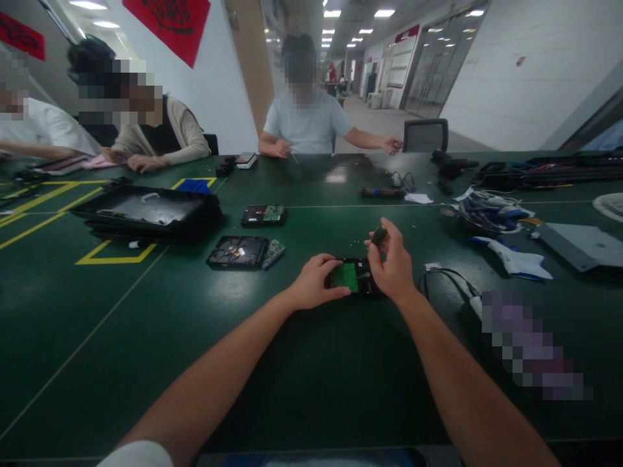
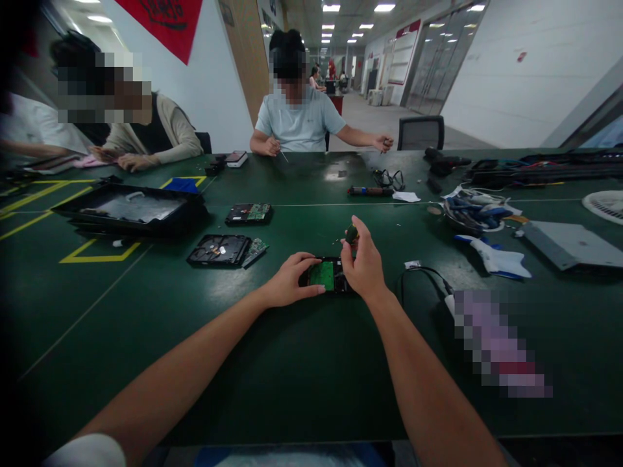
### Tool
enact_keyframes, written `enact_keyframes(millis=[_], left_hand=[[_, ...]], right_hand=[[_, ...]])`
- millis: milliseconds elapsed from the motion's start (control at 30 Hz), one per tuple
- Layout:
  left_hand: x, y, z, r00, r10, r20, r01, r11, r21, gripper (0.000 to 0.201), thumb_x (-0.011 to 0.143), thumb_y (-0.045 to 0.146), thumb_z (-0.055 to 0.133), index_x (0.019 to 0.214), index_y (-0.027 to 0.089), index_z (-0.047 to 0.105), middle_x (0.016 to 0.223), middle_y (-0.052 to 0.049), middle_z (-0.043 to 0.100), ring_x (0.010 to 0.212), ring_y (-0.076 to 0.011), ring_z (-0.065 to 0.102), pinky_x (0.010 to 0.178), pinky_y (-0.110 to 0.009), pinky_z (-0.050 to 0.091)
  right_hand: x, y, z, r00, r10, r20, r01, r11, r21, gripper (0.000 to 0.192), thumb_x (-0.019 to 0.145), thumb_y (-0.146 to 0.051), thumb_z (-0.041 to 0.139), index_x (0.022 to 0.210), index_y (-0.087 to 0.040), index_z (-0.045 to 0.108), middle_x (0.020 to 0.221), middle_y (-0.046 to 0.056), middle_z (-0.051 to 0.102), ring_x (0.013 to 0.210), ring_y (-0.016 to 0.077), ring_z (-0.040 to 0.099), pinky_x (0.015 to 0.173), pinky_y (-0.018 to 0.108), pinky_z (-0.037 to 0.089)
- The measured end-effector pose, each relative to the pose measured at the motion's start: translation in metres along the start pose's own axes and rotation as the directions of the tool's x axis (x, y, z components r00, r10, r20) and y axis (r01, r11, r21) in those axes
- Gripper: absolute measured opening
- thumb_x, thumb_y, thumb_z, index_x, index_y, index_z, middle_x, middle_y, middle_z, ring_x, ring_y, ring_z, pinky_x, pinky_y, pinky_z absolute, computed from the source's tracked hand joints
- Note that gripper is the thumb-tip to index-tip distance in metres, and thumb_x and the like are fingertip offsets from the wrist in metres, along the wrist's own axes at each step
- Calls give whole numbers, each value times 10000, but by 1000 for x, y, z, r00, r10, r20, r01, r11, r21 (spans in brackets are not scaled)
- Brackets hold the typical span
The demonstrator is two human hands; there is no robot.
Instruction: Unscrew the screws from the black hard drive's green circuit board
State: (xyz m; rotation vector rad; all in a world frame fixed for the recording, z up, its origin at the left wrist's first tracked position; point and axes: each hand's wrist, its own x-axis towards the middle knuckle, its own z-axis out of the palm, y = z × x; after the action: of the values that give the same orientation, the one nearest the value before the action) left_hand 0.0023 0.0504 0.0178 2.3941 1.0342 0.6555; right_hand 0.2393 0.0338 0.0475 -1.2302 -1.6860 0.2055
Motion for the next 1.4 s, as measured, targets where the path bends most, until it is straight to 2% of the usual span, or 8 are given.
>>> enact_keyframes(millis=[267, 433, 533, 767, 1200, 1400], left_hand=[[1, 0, 1, 999, 5, 43, -6, 1000, 24, 773, 840, 691, 674, 1459, 255, 521, 1568, -134, 487, 1482, -375, 411, 1198, -612, 348], [1, 0, 6, 1000, 7, 21, -7, 999, 33, 676, 883, 625, 660, 1433, 253, 533, 1538, -118, 530, 1461, -346, 452, 1195, -585, 367], [3, 2, 9, 1000, -12, -5, 12, 1000, 27, 634, 874, 576, 688, 1394, 237, 558, 1502, -120, 559, 1440, -341, 473, 1193, -564, 384], [7, 7, 9, 999, -13, -30, 12, 1000, -27, 592, 841, 518, 739, 1335, 232, 580, 1427, -121, 596, 1351, -345, 543, 1136, -564, 449], [3, 7, 6, 1000, -26, 10, 27, 999, -29, 617, 866, 540, 712, 1377, 225, 569, 1495, -136, 556, 1423, -344, 482, 1189, -546, 393], [2, 6, 5, 998, -51, 32, 52, 998, -25, 640, 879, 554, 689, 1408, 222, 552, 1529, -145, 525, 1459, -342, 446, 1211, -549, 364]], right_hand=[[0, 3, 1, 996, -2, -89, -6, 997, -81, 657, 982, -373, 577, 1575, -279, 308, 1446, 136, 577, 1040, 259, 728, 935, 480, 644], [1, 2, -1, 990, 10, -140, -18, 998, -57, 682, 966, -416, 608, 1568, -272, 320, 1289, 121, 676, 996, 272, 743, 896, 485, 661], [1, 0, -1, 992, 25, -124, -27, 999, -20, 693, 964, -403, 614, 1569, -262, 308, 1260, 120, 692, 1006, 265, 751, 898, 465, 667], [-1, -4, 1, 995, 17, -103, -19, 1000, -14, 671, 959, -405, 619, 1549, -271, 329, 1284, 120, 679, 1002, 264, 756, 891, 459, 678], [0, 2, 6, 990, -83, -116, 79, 996, -43, 648, 963, -380, 632, 1545, -270, 368, 1462, 132, 581, 1003, 246, 751, 863, 427, 685], [-1, 1, 6, 993, -91, -71, 91, 996, 2, 640, 985, -346, 604, 1563, -292, 335, 1494, 126, 560, 1092, 262, 737, 922, 442, 667]])
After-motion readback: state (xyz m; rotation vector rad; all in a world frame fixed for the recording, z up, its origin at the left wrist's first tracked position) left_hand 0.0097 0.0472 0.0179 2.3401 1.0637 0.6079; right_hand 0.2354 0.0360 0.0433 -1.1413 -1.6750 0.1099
